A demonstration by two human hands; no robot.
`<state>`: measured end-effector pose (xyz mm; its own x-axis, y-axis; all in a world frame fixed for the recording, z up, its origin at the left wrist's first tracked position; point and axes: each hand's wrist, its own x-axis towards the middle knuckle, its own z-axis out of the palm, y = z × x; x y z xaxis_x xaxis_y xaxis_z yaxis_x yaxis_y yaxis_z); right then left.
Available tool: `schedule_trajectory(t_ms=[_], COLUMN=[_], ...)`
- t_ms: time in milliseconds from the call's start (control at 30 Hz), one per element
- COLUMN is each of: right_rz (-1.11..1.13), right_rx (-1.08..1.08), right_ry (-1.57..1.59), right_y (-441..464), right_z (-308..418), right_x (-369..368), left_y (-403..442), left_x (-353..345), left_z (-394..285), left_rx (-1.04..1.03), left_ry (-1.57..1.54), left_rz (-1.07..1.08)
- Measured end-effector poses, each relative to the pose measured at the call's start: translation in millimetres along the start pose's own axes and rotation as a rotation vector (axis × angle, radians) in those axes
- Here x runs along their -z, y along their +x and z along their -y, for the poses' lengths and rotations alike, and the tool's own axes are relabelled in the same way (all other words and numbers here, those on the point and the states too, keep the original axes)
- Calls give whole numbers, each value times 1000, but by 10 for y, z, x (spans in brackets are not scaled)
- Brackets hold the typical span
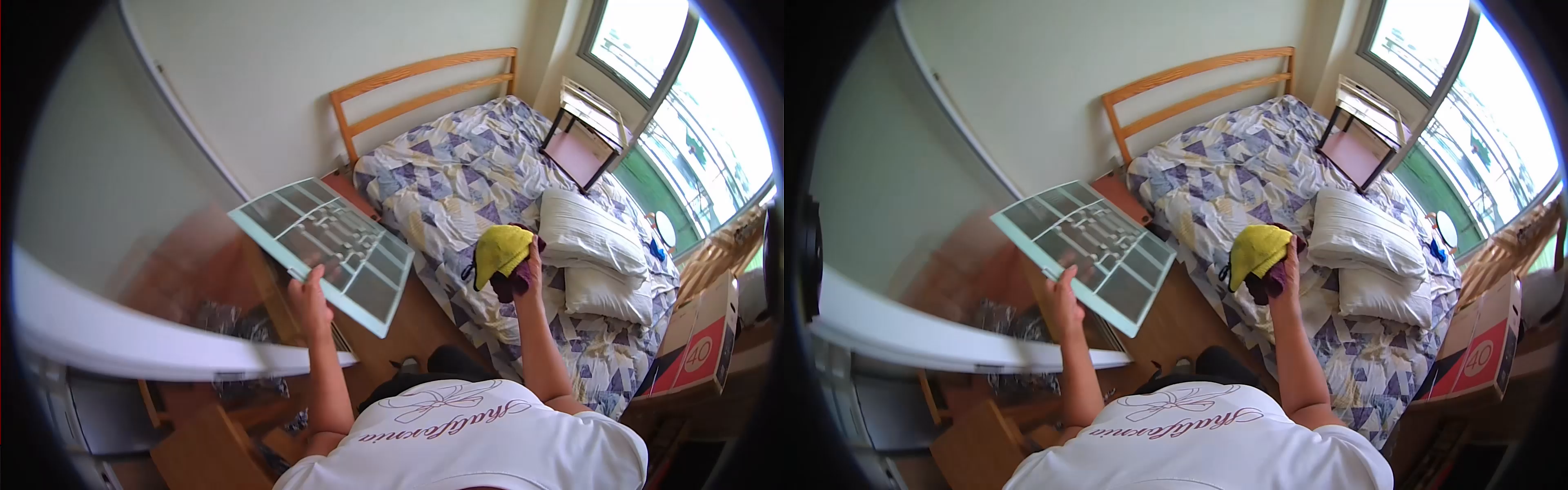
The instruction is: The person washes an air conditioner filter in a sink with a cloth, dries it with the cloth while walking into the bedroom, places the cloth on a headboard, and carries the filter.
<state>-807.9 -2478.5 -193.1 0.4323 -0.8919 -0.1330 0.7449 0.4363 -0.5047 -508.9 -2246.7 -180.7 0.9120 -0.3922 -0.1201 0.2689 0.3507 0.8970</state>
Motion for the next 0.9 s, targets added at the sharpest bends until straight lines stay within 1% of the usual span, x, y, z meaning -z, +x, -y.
schedule_trajectory(t_ms=[33, 67, 100, 133, 167, 233, 267, 300, 367, 400, 433, 467, 500, 533, 567, 600, 633, 667, 700, 733, 767, 800, 833, 900], right_rz=[-31, -59, -65, -89, -110, -121, -138, -153, -54, -36, -32, 30, 97, 171, 181, 264, 345, 370, 378, 374, 369, 404, 399, 542], right_rx=[21, 2, 22, -32, -89, -132, -179, -230, -288, -258, -293, -351, -407, -426, -457, -471, -479, -480, -493, -530, -557, -538, -535, -238], right_ry=[-19, 13, 22, -35, -94, -86, -117, -146, -70, -110, -106, -111, -116, -123, -115, -90, -64, -129, -126, -269, -413, -479, -474, -918], right_y=[167, 271, 386, 563, 765, 1237, 1404, 1560, 1959, 2253, 2451, 2479, 2591, 2741, 2852, 2978, 3097, 3107, 3241, 3424, 3590, 3723, 3904, 4289], right_z=[-19, -34, -63, -114, -158, -319, -358, -398, -539, -651, -728, -733, -766, -847, -941, -1025, -1084, -1074, -1114, -1133, -1142, -1141, -1164, -1141], right_x=[-43, -166, -211, -279, -333, -310, -406, -526, -753, -854, -910, -1177, -1406, -1531, -1624, -1733, -1859, -2030, -2038, -2025, -2076, -2136, -2166, -2181], left_y=[199, 315, 458, 598, 661, 764, 758, 880, 1283, 1535, 1639, 1664, 1773, 1852, 1993, 2022, 2257, 2274, 2287, 2407, 2553, 2724, 2901, 3221], left_x=[10, -45, -51, -110, -298, -655, -894, -973, -1002, -1122, -1241, -1459, -1654, -1808, -1892, -2054, -2123, -2252, -2364, -2396, -2441, -2479, -2479, -2519], left_z=[62, 67, 58, 110, 8, -153, -253, -156, 35, 86, 238, 217, 322, 328, 460, 426, 648, 588, 514, 574, 638, 692, 730, 730], left_rx=[-43, -97, -63, -164, -269, -355, -335, -319, -391, -630, -556, -506, -338, -220, -291, -188, -618, -393, -170, -176, -76, 26, 28, 231], left_ry=[109, 141, 248, 318, 383, 467, 482, 490, 655, 896, 831, 866, 683, 829, 808, 636, 697, 711, 712, 712, 474, 237, 242, 59], left_rz=[-18, 17, 74, 102, 125, 68, 24, 20, 248, 355, 309, 345, 354, 360, 421, 536, 538, 509, 478, 467, 395, 326, 332, 241])
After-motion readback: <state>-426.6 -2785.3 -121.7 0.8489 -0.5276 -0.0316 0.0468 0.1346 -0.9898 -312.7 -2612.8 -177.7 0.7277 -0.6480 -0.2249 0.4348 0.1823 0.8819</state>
